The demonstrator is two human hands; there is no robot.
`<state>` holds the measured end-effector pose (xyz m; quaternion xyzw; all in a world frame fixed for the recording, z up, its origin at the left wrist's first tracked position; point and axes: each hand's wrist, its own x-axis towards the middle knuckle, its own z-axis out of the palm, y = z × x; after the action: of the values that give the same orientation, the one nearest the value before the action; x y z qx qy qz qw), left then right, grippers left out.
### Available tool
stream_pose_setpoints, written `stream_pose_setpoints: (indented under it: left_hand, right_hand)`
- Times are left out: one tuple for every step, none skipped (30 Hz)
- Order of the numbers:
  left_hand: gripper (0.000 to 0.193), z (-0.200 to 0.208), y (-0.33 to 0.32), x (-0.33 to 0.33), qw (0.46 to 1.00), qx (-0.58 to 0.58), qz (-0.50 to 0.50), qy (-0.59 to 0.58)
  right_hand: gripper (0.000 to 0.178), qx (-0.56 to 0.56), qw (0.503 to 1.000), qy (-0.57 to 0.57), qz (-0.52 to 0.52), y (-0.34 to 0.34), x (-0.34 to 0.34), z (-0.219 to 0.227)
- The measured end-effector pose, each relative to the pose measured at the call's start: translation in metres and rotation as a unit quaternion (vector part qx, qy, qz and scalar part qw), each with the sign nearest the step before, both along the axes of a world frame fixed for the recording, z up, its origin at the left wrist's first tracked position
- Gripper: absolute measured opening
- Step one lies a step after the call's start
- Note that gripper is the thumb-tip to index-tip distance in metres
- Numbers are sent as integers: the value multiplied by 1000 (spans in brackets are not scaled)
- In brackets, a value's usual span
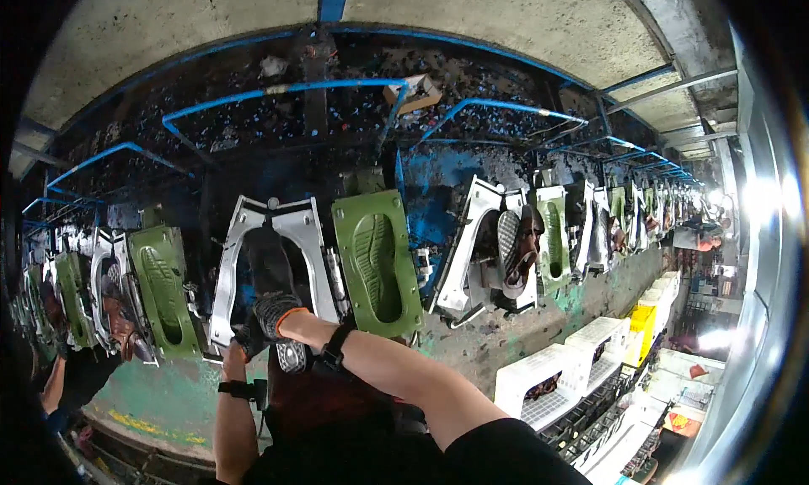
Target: Operating an assembly line conveyor system to place shoe components into molds for processing.
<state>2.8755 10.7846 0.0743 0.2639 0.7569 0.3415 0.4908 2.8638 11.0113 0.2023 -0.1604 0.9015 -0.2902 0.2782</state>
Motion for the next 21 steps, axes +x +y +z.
stream_pose_setpoints:
  left_hand:
    - [62,-1,-22,22,1000,1,-15,-11]
    - [62,7,-25,27,1000,-7,-9,-17]
    - [54,14,24,-3,994,-89,-57,2]
    - [47,25,28,-6,981,-187,-57,20]
    - [50,36,41,-1,979,-65,187,41]
    - [54,48,53,14,902,52,423,60]
    - [57,47,66,18,819,195,534,-79]
    - [56,16,20,26,833,150,530,61]
    - [56,15,45,16,833,155,530,44]
    - [54,32,89,-5,826,116,550,-37]
    - [52,44,109,-16,811,69,570,-109]
    - [49,34,100,-6,771,201,591,-122]
    - [49,41,108,-10,772,206,586,-136]
    - [50,50,114,-13,763,225,590,-138]
    - [51,58,111,-14,753,240,598,-132]
    - [53,52,104,-15,790,184,575,-107]
    - [53,44,104,-17,791,186,572,-114]
    - [53,35,103,-12,807,185,557,-64]
    - [52,23,104,-11,820,187,542,-8]
    - [52,9,108,-15,820,189,540,-7]
    - [53,-9,111,-20,774,272,570,-48]
  right_hand:
    - [30,-51,995,-91,0,-28,24,-21]
    - [29,-75,991,-114,-9,-48,47,-49]
    - [26,378,925,23,-39,-76,81,-77]
    - [25,153,981,-114,32,-50,73,-94]
    - [25,-80,961,-242,106,-12,58,-102]
    - [27,-59,981,-174,67,-2,58,-89]
    - [30,-33,993,-107,23,11,56,-65]
    - [32,34,999,-10,14,-1,40,-10]
    - [34,133,988,73,-41,19,28,11]
    - [36,69,981,20,-179,34,24,3]
    - [38,-4,951,-25,-308,39,23,-5]
    - [42,-1,947,-63,-314,25,30,-28]
    - [42,13,945,-66,-321,31,29,-33]
    - [43,-6,928,-53,-368,40,29,-37]
    - [45,-32,911,-39,-409,42,32,-37]
    - [44,-62,898,-51,-432,47,37,-35]
    - [44,-55,896,-52,-437,50,39,-34]
    - [45,-55,897,-55,-434,48,45,-27]
    - [47,-59,900,-55,-429,47,47,-25]
    - [45,-102,888,29,-448,47,56,-35]
    - [45,-104,889,28,-445,48,49,-33]
